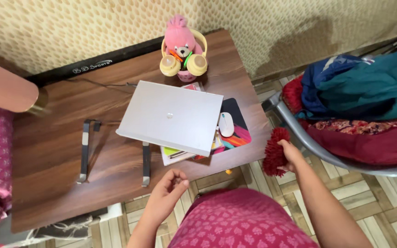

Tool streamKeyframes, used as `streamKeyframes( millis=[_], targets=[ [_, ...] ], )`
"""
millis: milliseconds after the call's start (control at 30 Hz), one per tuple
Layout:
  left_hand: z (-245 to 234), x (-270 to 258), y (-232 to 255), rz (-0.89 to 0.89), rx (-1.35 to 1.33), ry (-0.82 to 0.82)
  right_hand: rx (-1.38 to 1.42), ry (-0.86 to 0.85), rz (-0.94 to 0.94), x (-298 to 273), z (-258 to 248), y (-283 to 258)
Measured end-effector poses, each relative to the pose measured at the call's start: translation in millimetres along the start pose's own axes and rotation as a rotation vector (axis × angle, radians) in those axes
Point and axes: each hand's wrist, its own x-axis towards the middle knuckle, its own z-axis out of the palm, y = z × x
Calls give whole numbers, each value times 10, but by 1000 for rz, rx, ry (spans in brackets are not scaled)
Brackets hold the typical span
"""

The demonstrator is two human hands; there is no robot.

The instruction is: The person wipes a wooden desk surface with a red cloth, moving a laptop, mouse, and books aside to reach different areas. The person also wipes a black metal stand and returns the laptop to its original position.

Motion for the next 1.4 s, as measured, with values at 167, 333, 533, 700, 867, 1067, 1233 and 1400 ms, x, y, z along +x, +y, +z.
streamKeyframes(
  millis=[167, 333, 533, 700, 867, 1067, 1233, 1400],
  targets=[
    [0, 351, 288, 21, 37, -110, 22, -47, -234, 30, 114, -139],
    [296, 838, 635, 68, 338, -156, -693, 320, -407, 209, 278, -394],
    [1045, 1752, 798, 311, 969, -217, -821, 200, -485, 704, 457, -929],
    [1549, 3008, 653, 108, 1477, -189, -785, -75, -635, 1159, 617, -1230],
    [1712, 4039, 398, -227, 1636, -36, -685, -177, -663, 1397, 788, -1650],
    [1610, 4546, 336, -650, 1327, -105, -479, -407, -496, 1526, 1086, -2311],
    [1594, 4621, 264, -678, 1270, -137, -365, -441, -485, 2029, 1561, -2898],
    [1600, 4688, 246, -749, 1247, -179, -268, -515, -567, 2705, 2116, -3737]
  ],
)
